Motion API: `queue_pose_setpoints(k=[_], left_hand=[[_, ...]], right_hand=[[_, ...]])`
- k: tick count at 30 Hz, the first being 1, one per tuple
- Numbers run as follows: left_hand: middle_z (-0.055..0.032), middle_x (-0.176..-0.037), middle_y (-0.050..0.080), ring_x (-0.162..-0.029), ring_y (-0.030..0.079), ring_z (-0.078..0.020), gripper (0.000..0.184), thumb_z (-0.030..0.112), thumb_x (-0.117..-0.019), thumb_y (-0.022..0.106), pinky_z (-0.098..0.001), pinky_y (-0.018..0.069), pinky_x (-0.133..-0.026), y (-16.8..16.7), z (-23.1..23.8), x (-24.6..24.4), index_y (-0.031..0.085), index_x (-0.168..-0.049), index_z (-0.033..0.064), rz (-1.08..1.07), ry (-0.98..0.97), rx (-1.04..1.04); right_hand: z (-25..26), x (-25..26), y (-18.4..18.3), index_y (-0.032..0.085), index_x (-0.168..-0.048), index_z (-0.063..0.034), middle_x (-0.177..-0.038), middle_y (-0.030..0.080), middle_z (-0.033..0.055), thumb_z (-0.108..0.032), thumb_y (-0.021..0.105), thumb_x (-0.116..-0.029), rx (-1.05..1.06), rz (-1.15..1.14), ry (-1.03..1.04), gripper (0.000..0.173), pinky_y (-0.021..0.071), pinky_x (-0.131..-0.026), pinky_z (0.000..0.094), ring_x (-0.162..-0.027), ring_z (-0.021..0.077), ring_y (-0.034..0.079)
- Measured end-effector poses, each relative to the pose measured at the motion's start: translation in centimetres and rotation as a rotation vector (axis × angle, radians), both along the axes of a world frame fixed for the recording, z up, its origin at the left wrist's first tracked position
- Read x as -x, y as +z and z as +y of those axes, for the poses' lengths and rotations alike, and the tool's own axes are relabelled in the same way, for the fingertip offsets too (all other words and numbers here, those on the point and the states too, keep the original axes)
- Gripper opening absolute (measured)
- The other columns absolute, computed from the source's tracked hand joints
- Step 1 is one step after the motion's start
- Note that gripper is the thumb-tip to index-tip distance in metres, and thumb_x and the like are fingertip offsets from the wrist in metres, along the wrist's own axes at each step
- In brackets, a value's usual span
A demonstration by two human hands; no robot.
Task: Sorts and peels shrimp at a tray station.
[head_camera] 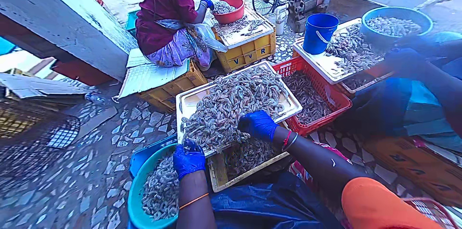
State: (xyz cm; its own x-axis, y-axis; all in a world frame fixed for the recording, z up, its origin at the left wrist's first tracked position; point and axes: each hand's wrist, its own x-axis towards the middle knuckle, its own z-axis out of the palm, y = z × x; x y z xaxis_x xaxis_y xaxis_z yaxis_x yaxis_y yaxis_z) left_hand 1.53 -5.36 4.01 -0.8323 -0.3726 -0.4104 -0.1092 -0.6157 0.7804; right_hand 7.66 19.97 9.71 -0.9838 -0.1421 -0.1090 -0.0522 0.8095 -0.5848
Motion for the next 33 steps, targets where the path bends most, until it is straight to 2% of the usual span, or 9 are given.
queue_pose_setpoints(k=[3, 5, 9, 13, 18, 23, 26, 30, 33], left_hand=[[-0.0056, -0.13, 0.053, -0.112, 0.057, -0.0131, 0.035, 0.025, -0.1107, 0.04, -0.032, 0.049, -0.093, 0.0, 0.8, -0.9, 0.044, -0.143, 0.0114, 0.002, -0.041, 0.033], [-0.0052, -0.13, 0.053, -0.112, 0.057, -0.0131, 0.035, 0.026, -0.1106, 0.04, -0.0319, 0.0493, -0.094, 0.6, 1.2, -1.3, 0.043, -0.143, 0.0125, 0.004, -0.021, -0.006], [-0.0019, -0.112, 0.055, -0.097, 0.059, -0.0109, 0.026, 0.028, -0.1101, 0.037, -0.029, 0.0522, -0.084, 3.5, 1.0, -1.9, 0.047, -0.131, 0.0158, 0.06, -0.015, -0.097], [0.0015, -0.104, 0.058, -0.09, 0.062, -0.0087, 0.026, 0.028, -0.1116, 0.032, -0.0273, 0.0547, -0.08, 8.0, -0.2, -2.5, 0.05, -0.128, 0.0178, 0.229, -0.036, -0.064], [0.0073, -0.095, 0.063, -0.079, 0.064, -0.003, 0.032, 0.025, -0.1123, 0.025, -0.0212, 0.0562, -0.072, 11.7, -3.9, -4.8, 0.053, -0.127, 0.02, 0.415, -0.09, -0.002], [-0.0056, -0.106, 0.048, -0.08, 0.054, -0.0093, 0.039, 0.014, -0.1114, 0.018, -0.0202, 0.0493, -0.073, 17.6, -4.3, -10.6, 0.039, -0.143, 0.0047, 0.321, 0.14, 0.065], [0.0047, -0.1, 0.061, -0.079, 0.063, -0.0041, 0.04, 0.031, -0.1122, 0.017, -0.021, 0.0544, -0.072, 14.4, -8.9, -10.9, 0.049, -0.132, 0.0175, 0.345, 0.076, -0.025], [-0.0054, -0.136, 0.059, -0.113, 0.063, -0.0117, 0.05, 0.033, -0.1123, 0.014, -0.0306, 0.0543, -0.092, 10.5, -12.4, -11.0, 0.034, -0.153, 0.0107, 0.529, -0.013, -0.035], [-0.0095, -0.149, 0.049, -0.126, 0.057, -0.0133, 0.052, 0.032, -0.1129, 0.012, -0.0309, 0.0487, -0.102, 12.3, -10.6, -12.0, 0.026, -0.157, 0.0086, 0.492, 0.038, -0.047]], right_hand=[[0.6, 0.1, 0.8, 0.075, -0.104, -0.0105, -0.094, 0.075, 0.0024, -0.028, 0.073, -0.0947, 0.487, -0.046, -0.165, 0.02, 0.0553, -0.087, 0.0403, -0.088, 0.0135, 0.069], [1.1, -0.1, 1.1, 0.072, -0.101, -0.0027, -0.084, 0.074, 0.0035, -0.021, 0.065, -0.1013, 0.775, -0.043, -0.18, 0.02, 0.0578, -0.076, 0.0317, -0.074, 0.0103, 0.069], [1.7, -1.3, 1.8, 0.068, -0.104, 0.0038, -0.085, 0.073, 0.0059, -0.016, 0.044, -0.1102, 1.016, -0.063, -0.13, 0.032, 0.0584, -0.075, 0.0274, -0.074, 0.0099, 0.069], [1.9, -1.9, 2.1, 0.067, -0.111, 0.0075, -0.095, 0.075, 0.0099, -0.009, 0.051, -0.1071, 1.109, -0.087, -0.069, 0.024, 0.0597, -0.081, 0.0282, -0.083, 0.0121, 0.072], [2.7, -1.8, 2.0, 0.071, -0.089, -0.0023, -0.072, 0.069, 0.0025, -0.019, 0.077, -0.0917, 0.983, 0.015, -0.209, 0.018, 0.0537, -0.069, 0.028, -0.065, 0.0095, 0.063], [3.5, -2.2, 2.0, 0.068, -0.096, 0.0004, -0.077, 0.068, 0.0022, -0.028, 0.05, -0.1091, 1.052, 0.059, -0.209, 0.037, 0.0534, -0.068, 0.0252, -0.068, 0.007, 0.063], [3.6, -3.0, 2.0, 0.068, -0.112, 0.0052, -0.094, 0.074, 0.0093, -0.014, 0.053, -0.1072, 1.16, 0.064, -0.151, 0.025, 0.0594, -0.079, 0.0292, -0.08, 0.0123, 0.07], [2.9, -3.9, 2.5, 0.071, -0.096, -0.0006, -0.077, 0.071, 0.004, -0.007, 0.075, -0.0917, 1.058, 0.116, -0.279, 0.009, 0.0577, -0.069, 0.0284, -0.068, 0.0105, 0.066], [2.7, -3.9, 2.4, 0.068, -0.09, -0.0027, -0.069, 0.067, 0.002, -0.021, 0.075, -0.0948, 1.012, 0.146, -0.363, 0.02, 0.0534, -0.062, 0.0271, -0.06, 0.0097, 0.062]])
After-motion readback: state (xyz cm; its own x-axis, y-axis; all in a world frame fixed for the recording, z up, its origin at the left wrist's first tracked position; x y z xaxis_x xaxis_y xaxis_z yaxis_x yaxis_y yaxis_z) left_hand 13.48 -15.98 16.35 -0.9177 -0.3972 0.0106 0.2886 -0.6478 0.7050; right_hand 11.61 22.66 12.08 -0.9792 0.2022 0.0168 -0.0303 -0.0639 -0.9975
